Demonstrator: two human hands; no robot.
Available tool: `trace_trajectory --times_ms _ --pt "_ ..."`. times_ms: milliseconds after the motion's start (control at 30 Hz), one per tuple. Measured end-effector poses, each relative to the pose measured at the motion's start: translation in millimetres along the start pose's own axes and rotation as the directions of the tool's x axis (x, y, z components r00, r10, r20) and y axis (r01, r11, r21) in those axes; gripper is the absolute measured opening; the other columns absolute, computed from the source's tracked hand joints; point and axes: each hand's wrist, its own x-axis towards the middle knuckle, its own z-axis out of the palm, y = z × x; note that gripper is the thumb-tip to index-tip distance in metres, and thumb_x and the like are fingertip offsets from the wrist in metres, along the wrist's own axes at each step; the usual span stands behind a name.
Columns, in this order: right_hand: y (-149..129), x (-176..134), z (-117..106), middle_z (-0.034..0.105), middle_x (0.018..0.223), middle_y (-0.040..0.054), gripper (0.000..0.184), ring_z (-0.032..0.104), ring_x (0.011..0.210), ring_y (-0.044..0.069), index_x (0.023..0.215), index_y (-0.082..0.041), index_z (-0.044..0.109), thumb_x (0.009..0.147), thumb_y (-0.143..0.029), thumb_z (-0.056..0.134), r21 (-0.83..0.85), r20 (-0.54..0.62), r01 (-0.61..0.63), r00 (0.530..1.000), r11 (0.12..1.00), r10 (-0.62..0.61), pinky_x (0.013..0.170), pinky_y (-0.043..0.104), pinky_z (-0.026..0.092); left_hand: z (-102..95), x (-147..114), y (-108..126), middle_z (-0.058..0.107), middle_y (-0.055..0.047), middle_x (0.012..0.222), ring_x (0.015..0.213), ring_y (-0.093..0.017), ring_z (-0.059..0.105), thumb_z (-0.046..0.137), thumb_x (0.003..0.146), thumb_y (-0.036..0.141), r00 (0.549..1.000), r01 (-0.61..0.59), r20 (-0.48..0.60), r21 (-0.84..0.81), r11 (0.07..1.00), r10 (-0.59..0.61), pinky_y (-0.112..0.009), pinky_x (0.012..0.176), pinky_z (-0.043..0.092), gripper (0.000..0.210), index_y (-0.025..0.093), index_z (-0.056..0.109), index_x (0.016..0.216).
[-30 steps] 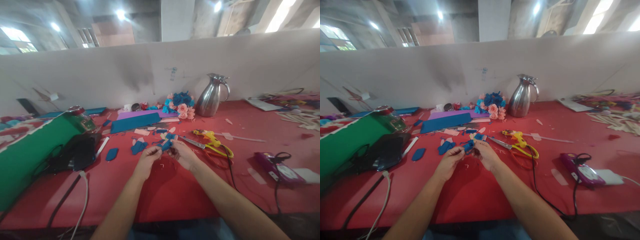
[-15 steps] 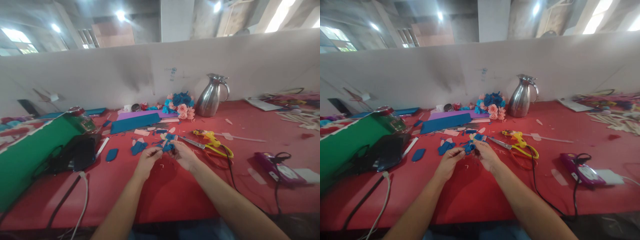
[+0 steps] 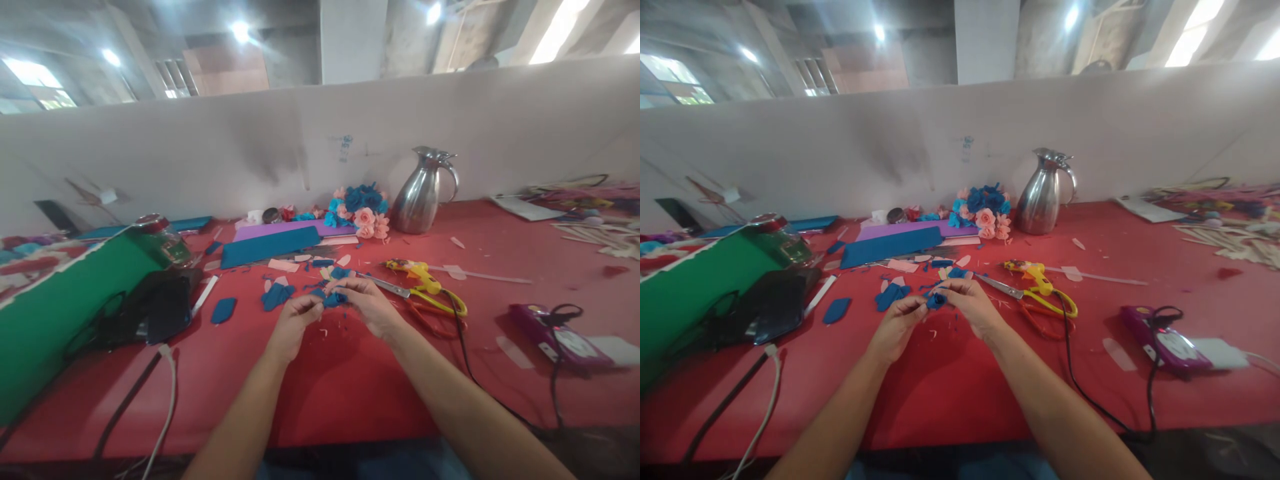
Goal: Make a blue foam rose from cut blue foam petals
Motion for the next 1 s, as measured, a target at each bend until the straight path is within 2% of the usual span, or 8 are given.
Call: trace_trajectory --times_ms 133,300,500,633,733,833,1000 --pt "-3.2 1.0 1.5 0.063 0.067 -0.0002 0.025 0.049 0.061 0.01 0.061 -0.019 0.07 0.065 -0.043 0.075 -0.04 -0.007 0.03 1.0 0.999 -0.031 0.06 0.025 0.037 -0.5 -0.3 0.8 0.049 0.002 0.056 0.058 -0.012 0.039 0.075 0.064 0.037 1.0 -0.021 0.001 0.006 1.0 0.021 -0.025 0.06 0.031 0.024 0.017 0.064 0.059" --pt "0.2 0.8 1.2 0.059 0.06 -0.0018 0.033 0.043 0.055 0.008 0.06 -0.018 0.068 0.065 -0.05 0.074 -0.022 -0.029 -0.017 0.999 1.0 0.017 0.057 0.024 0.033 -1.2 0.1 0.0 0.05 0.002 0.056 0.057 -0.011 0.039 0.077 0.062 0.038 1.0 -0.004 0.022 -0.008 1.0 0.004 -0.025 0.06 0.031 0.025 0.016 0.064 0.059" --pt "3.4 1.5 -1.1 0.06 0.062 -0.0018 0.031 0.048 0.056 0.008 0.064 -0.018 0.067 0.065 -0.047 0.076 0.164 -0.034 -0.069 0.997 0.984 0.076 0.058 0.023 0.037 0.2 0.3 0.5 0.052 0.002 0.054 0.056 -0.011 0.041 0.081 0.057 0.039 1.0 0.021 0.007 -0.014 1.0 -0.021 -0.025 0.059 0.032 0.027 0.016 0.067 0.06" --pt "-0.9 1.9 -2.3 0.057 0.06 -0.0033 0.031 0.046 0.054 0.008 0.071 -0.019 0.066 0.066 -0.047 0.075 0.275 -0.117 -0.022 0.991 0.961 0.057 0.054 0.021 0.035 1.1 0.3 1.9 0.052 0.002 0.054 0.057 -0.011 0.042 0.08 0.058 0.038 1.0 0.002 -0.008 -0.015 1.0 -0.002 -0.024 0.061 0.033 0.026 0.016 0.067 0.059" --pt "-3.2 0.3 0.4 0.061 0.07 -0.0012 0.032 0.05 0.06 0.009 0.079 -0.019 0.067 0.066 -0.048 0.074 0.261 -0.088 -0.054 0.993 0.964 0.08 0.054 0.021 0.035 0.1 0.9 1.2 0.054 0.002 0.056 0.058 -0.011 0.043 0.078 0.062 0.037 1.0 -0.025 -0.017 -0.038 0.999 0.024 -0.024 0.062 0.034 0.023 0.016 0.069 0.063" --pt "-1.7 -1.2 4.2 0.06 0.069 -0.0022 0.028 0.05 0.06 0.009 0.076 -0.019 0.065 0.065 -0.043 0.075 0.214 -0.032 -0.097 0.994 0.972 0.106 0.054 0.02 0.034 -1.3 1.8 -0.9 0.054 0.002 0.057 0.059 -0.011 0.044 0.077 0.064 0.035 1.0 -0.022 -0.014 -0.045 0.999 0.022 -0.024 0.063 0.034 0.02 0.016 0.069 0.063" --pt "3.5 0.3 4.7 0.056 0.061 -0.0038 0.019 0.046 0.054 0.008 0.072 -0.018 0.061 0.071 -0.036 0.068 0.088 -0.048 -0.009 0.999 0.996 0.013 0.055 0.022 0.034 -1.6 2.9 -3.4 0.055 0.001 0.058 0.061 -0.012 0.046 0.077 0.063 0.036 1.0 -0.012 -0.019 -0.047 0.999 0.011 -0.025 0.065 0.035 0.022 0.016 0.068 0.062"
